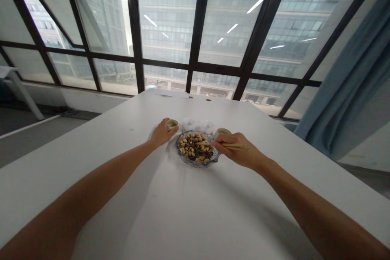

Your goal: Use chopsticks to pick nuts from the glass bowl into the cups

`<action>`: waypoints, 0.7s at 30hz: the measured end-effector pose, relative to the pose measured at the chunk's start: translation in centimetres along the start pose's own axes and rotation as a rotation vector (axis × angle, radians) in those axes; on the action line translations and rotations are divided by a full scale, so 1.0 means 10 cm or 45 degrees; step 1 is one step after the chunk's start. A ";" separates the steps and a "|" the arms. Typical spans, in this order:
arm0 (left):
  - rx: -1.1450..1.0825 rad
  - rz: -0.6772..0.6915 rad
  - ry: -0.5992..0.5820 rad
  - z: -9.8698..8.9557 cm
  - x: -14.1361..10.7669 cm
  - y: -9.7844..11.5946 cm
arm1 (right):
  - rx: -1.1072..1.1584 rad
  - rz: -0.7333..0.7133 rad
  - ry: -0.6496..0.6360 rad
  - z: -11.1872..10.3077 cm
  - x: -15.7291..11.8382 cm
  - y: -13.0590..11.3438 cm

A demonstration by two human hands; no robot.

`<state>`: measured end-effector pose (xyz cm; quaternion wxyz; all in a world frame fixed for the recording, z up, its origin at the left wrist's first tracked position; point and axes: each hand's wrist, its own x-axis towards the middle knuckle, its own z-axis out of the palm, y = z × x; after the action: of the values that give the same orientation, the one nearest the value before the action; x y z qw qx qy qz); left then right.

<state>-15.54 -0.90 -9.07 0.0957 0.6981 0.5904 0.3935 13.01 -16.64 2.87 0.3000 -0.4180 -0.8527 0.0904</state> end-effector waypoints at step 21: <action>-0.036 0.264 0.094 -0.01 0.00 -0.02 | -0.140 -0.130 0.139 -0.25 -0.02 0.04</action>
<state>-15.75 -0.87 -9.04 0.0425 0.7391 0.5128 0.4348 14.87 -16.78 4.59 0.3269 -0.3942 -0.8589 0.0052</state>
